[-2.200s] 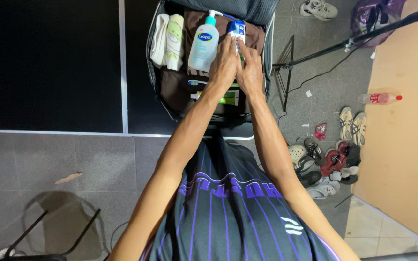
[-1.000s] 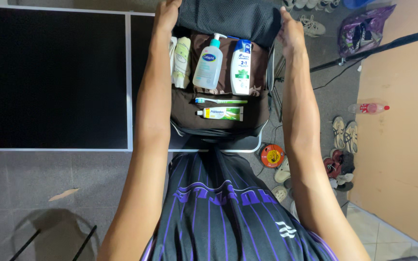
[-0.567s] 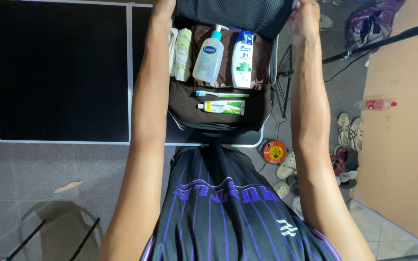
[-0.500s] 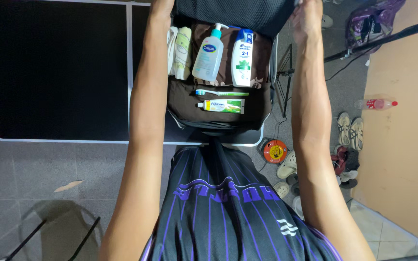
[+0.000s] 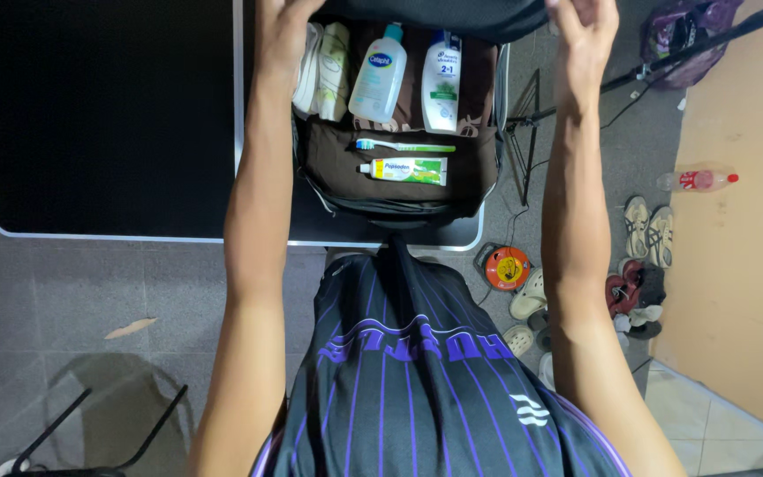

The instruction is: The person folds a towel on a table and places it into an open backpack. They then place a toothbrush, toothpaste, lotion, and shampoo into the backpack. Finally, the person closes and zips the backpack.

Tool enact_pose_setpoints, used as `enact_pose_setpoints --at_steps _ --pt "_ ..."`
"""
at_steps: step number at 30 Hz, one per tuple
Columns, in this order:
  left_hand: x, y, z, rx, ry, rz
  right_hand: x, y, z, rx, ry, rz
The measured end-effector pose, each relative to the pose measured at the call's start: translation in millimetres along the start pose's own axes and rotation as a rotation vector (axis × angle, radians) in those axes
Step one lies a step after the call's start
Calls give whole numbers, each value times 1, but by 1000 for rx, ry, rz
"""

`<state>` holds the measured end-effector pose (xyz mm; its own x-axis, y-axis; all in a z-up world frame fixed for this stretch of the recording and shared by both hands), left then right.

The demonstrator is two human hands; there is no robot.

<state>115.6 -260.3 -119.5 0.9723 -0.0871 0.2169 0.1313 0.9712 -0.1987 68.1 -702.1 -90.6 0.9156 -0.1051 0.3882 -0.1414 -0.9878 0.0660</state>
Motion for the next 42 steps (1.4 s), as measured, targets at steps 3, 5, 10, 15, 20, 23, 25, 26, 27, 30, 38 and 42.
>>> enact_pose_setpoints --at_steps 3,5,10,15,20,23,25,26,27,30,38,42 --pt "-40 -10 29 -20 -63 -54 -40 -11 -42 -21 -1 -31" --pt "-66 -19 38 48 -85 -47 -65 -16 -57 2 -20 -44" --pt "-122 -26 48 398 -320 -9 -120 -23 -70 -252 266 -146" --pt "-178 -18 13 283 -163 25 -183 -26 -37 -298 58 -99" --pt "-202 -14 -35 318 6 49 -214 -34 -8 -519 35 -136" --pt "-211 -11 -51 385 95 39 -223 -40 0 -617 5 -186" --pt "-217 -6 -58 381 245 55 -229 -42 0 -634 -2 -222" --pt "-218 -4 -56 383 232 59 -232 -43 -1 -613 0 -195" --pt "-218 -2 -52 385 219 63 -235 -44 -2 -591 2 -168" --pt "-213 -1 -34 409 116 108 -242 -36 11 -398 -189 -30" --pt "-147 -37 28 551 -83 125 -240 -2 77 -368 -462 91" --pt "-109 -90 51 611 -203 -14 -246 8 91 -464 -622 -5"
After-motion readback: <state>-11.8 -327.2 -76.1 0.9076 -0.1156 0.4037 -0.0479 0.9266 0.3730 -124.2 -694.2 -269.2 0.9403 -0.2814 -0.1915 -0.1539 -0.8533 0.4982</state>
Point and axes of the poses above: each hand's wrist, its own x-axis towards the middle knuckle, its own y-axis out of the back of the hand, z = x × y, the point moved 4 cm from there along x, towards the middle knuckle, and after that the axes turned 4 degrees about -x, right-handed, at the moved point
